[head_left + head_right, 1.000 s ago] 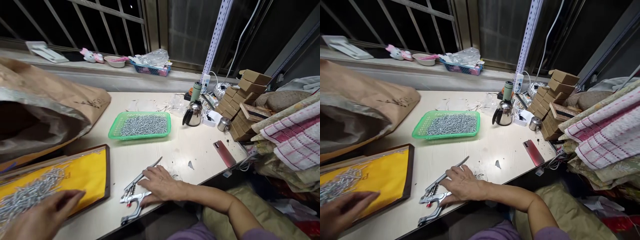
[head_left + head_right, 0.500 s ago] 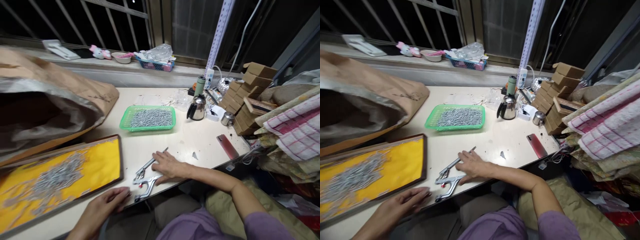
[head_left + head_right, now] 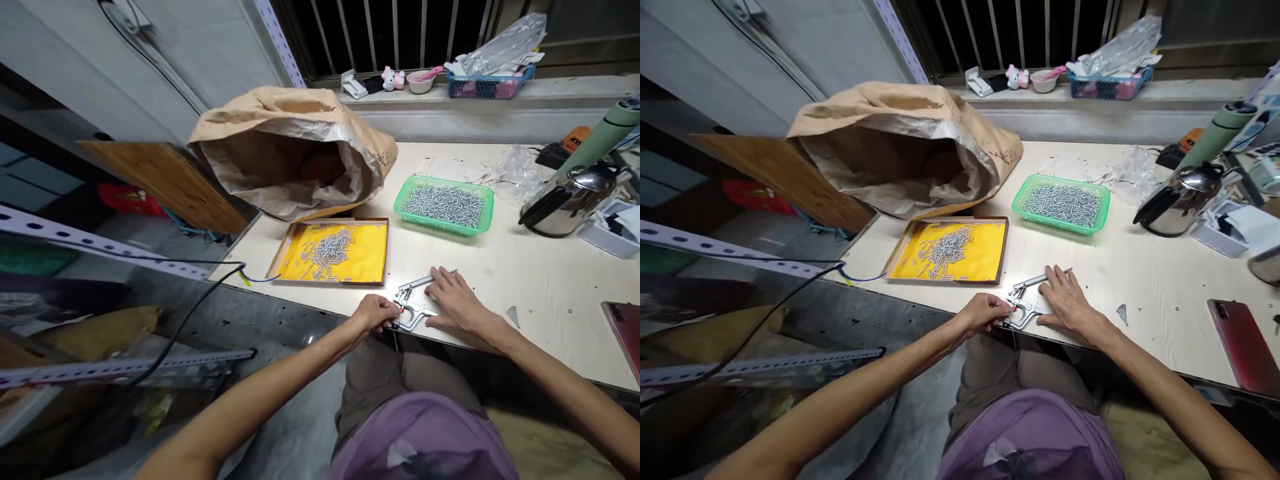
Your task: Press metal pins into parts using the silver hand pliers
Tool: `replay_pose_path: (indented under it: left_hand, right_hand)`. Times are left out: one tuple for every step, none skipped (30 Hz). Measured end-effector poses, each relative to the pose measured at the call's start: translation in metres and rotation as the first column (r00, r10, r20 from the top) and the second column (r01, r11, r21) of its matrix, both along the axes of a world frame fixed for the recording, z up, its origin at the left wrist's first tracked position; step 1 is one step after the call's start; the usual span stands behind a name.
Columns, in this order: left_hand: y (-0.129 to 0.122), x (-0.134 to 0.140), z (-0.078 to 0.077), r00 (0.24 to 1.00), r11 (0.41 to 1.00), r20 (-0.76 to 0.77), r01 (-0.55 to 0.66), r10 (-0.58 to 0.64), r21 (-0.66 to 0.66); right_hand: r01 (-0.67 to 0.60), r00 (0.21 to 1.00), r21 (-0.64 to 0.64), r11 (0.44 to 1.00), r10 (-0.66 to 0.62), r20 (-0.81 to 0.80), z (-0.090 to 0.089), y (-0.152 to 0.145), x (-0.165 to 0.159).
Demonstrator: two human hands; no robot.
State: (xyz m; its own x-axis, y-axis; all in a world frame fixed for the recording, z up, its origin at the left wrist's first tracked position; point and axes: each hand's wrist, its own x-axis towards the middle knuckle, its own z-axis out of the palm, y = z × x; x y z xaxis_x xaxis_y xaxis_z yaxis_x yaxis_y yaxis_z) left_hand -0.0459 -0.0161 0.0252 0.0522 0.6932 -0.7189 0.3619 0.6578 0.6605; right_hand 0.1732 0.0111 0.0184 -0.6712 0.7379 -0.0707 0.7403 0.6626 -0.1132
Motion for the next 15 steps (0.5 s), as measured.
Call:
replay_pose_path:
  left_hand:
    - [0.000,0.000,-0.001,1.000,1.000,-0.006,0.005,-0.005,-0.009]
    - [0.001,0.000,-0.002,1.000,1.000,-0.016,0.015,-0.015,-0.016]
    - [0.002,0.000,-0.003,0.999,0.999,-0.024,0.031,-0.031,-0.022]
    - [0.003,-0.001,-0.004,0.998,0.998,-0.029,0.054,-0.054,-0.028]
    - [0.005,-0.001,-0.004,0.996,0.996,-0.032,0.079,-0.080,-0.032]
    - [0.006,-0.001,-0.004,0.994,0.994,-0.034,0.103,-0.104,-0.033]
    - [0.008,-0.001,-0.004,0.991,0.991,-0.037,0.126,-0.127,-0.033]
    - [0.009,-0.001,-0.003,0.988,0.989,-0.039,0.147,-0.149,-0.034]
    - [0.011,-0.001,-0.003,0.985,0.985,-0.043,0.168,-0.170,-0.038]
    - [0.012,-0.001,-0.001,0.981,0.981,-0.049,0.188,-0.190,-0.045]
    - [0.013,0.000,0.000,0.976,0.977,-0.056,0.207,-0.210,-0.054]
    - [0.013,0.000,0.001,0.971,0.973,-0.064,0.225,-0.229,-0.061]
    - [0.014,0.000,0.002,0.967,0.968,-0.072,0.241,-0.245,-0.063]
    - [0.014,0.000,0.003,0.962,0.965,-0.081,0.254,-0.259,-0.062]
    - [0.014,0.000,0.003,0.958,0.962,-0.091,0.267,-0.271,-0.058]
  right_hand:
    - [0.016,1.000,0.000,1.000,-0.016,0.012,-0.001,-0.001,0.001]
    - [0.028,0.999,-0.005,1.000,-0.028,0.023,-0.001,-0.001,0.002]
    - [0.033,0.999,-0.011,0.999,-0.033,0.031,-0.001,-0.001,0.003]
    - [0.034,0.999,-0.016,0.999,-0.034,0.035,-0.001,-0.001,0.004]
    - [0.036,0.999,-0.018,0.999,-0.035,0.037,-0.001,-0.001,0.004]
    - [0.038,0.999,-0.020,0.999,-0.037,0.039,-0.002,-0.001,0.005]
    - [0.040,0.998,-0.023,0.999,-0.039,0.040,-0.002,-0.001,0.005]
    - [0.044,0.998,-0.025,0.999,-0.043,0.039,-0.002,-0.001,0.005]
    - [0.050,0.998,-0.028,0.998,-0.049,0.038,-0.002,-0.001,0.006]
    - [0.059,0.998,-0.031,0.998,-0.058,0.033,-0.002,-0.001,0.006]
    - [0.069,0.997,-0.032,0.997,-0.069,0.026,-0.003,-0.002,0.006]
    - [0.081,0.997,-0.032,0.996,-0.081,0.018,-0.002,-0.002,0.005]
    - [0.091,0.996,-0.033,0.995,-0.091,0.011,-0.002,-0.003,0.005]
    - [0.099,0.995,-0.037,0.994,-0.099,0.008,-0.002,-0.003,0.005]
    - [0.103,0.995,-0.043,0.994,-0.103,0.008,-0.002,-0.004,0.005]
